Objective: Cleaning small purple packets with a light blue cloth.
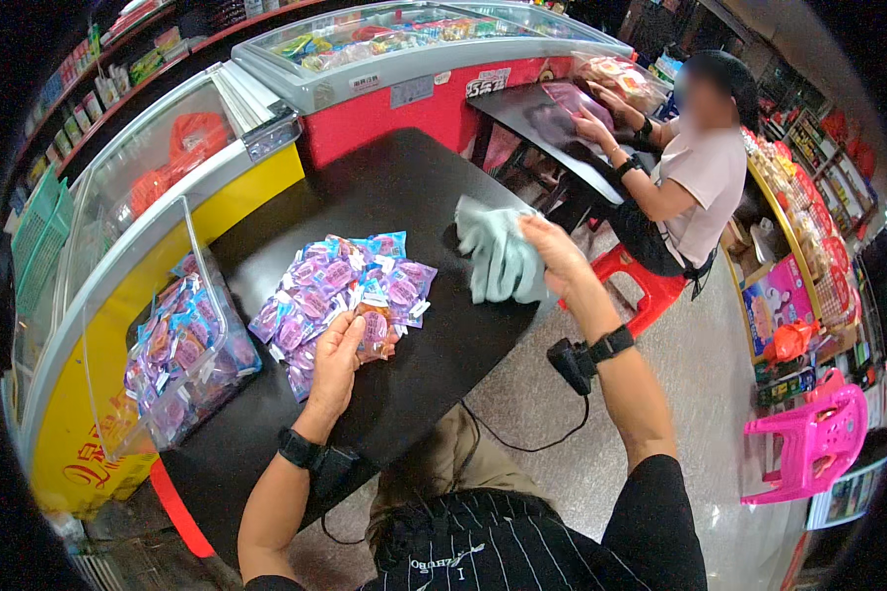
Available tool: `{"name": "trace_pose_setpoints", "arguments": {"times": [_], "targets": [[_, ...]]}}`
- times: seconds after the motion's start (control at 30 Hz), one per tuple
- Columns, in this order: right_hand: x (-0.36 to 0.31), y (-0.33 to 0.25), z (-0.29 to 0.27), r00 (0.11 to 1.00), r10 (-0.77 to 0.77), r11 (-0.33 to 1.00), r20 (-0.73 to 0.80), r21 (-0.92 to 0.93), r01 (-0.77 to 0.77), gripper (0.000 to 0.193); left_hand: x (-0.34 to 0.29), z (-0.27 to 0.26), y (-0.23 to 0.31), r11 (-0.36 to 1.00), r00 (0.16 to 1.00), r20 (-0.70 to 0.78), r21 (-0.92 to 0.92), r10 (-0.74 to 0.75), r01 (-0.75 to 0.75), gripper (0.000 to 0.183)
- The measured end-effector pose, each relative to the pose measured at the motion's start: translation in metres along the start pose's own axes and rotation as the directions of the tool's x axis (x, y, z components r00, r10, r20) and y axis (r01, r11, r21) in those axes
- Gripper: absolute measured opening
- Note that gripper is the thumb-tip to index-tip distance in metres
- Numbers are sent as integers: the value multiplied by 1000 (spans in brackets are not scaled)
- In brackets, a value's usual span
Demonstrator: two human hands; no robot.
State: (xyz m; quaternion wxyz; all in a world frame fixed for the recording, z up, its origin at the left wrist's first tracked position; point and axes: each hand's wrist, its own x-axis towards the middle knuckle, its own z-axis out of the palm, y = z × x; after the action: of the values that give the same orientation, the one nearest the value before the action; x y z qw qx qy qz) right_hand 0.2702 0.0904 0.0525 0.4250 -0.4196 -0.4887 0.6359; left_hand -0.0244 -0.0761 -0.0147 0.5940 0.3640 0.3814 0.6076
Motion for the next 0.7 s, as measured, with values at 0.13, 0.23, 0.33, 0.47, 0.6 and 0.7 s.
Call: {"name": "trace_pose_setpoints", "arguments": {"times": [0.13,0.23,0.33,0.47,0.6,0.7], "targets": [[-10,-4,25,924,364,916,-114,-136,-378,36,-1,-2,3,999,1000,1,28,-25,25,27],[-10,-22,17,943,311,950,118,-1,-313,40,-1,0,2,999,1000,5,25,-29,29,27],[-23,-55,15,988,-12,997,156,-72,24,42,-2,-1,5,999,999,-9,21,-36,36,27],[-34,-54,7,993,-56,984,99,-163,72,30,-2,1,6,1000,1000,-11,-11,-13,13,26],[-50,-32,28,985,27,973,170,-230,13,30,-5,5,12,986,999,-7,-165,-40,38,26],[-71,-18,47,975,-150,989,161,12,150,31,-3,6,13,985,987,146,-149,-67,89,38]]}}
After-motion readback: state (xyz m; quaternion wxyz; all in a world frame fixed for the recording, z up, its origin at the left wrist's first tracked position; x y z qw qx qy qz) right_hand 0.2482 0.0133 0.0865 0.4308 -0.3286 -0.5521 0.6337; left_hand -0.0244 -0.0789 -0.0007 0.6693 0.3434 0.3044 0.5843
